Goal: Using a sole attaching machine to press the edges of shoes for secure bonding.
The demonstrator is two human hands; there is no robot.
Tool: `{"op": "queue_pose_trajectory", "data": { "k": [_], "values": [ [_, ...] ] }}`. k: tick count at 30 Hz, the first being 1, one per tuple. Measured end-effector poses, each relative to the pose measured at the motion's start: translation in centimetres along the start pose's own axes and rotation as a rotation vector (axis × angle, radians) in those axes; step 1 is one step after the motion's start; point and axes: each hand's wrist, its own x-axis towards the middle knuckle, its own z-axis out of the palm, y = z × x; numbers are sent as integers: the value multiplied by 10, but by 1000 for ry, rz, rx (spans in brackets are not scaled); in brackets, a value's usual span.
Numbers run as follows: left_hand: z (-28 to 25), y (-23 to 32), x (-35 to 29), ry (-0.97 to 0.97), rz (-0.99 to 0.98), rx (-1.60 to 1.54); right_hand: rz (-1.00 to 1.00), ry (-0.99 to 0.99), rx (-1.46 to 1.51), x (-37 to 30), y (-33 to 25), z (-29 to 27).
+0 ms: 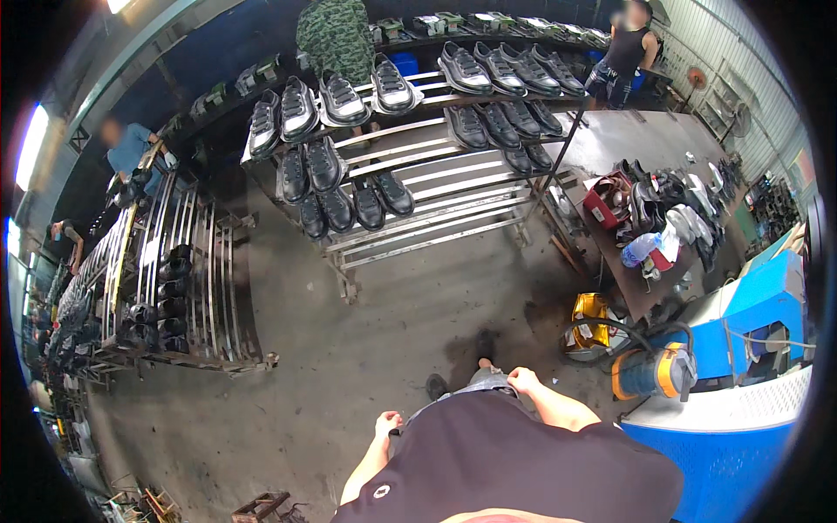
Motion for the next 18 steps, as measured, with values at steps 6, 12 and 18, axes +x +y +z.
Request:
{"op": "queue_pose_trajectory", "data": {
  "k": [6, 12, 18],
  "values": [
    [1, 8, -2, 29, -56, 5, -19, 32, -9, 3, 1, 4],
    [-6, 6, -1, 39, -33, -9, -21, 19, -24, 4, -4, 5],
    [-6, 12, -1, 67, -75, 1, -35, 6, -22, 6, -9, 2]
  ]
}}
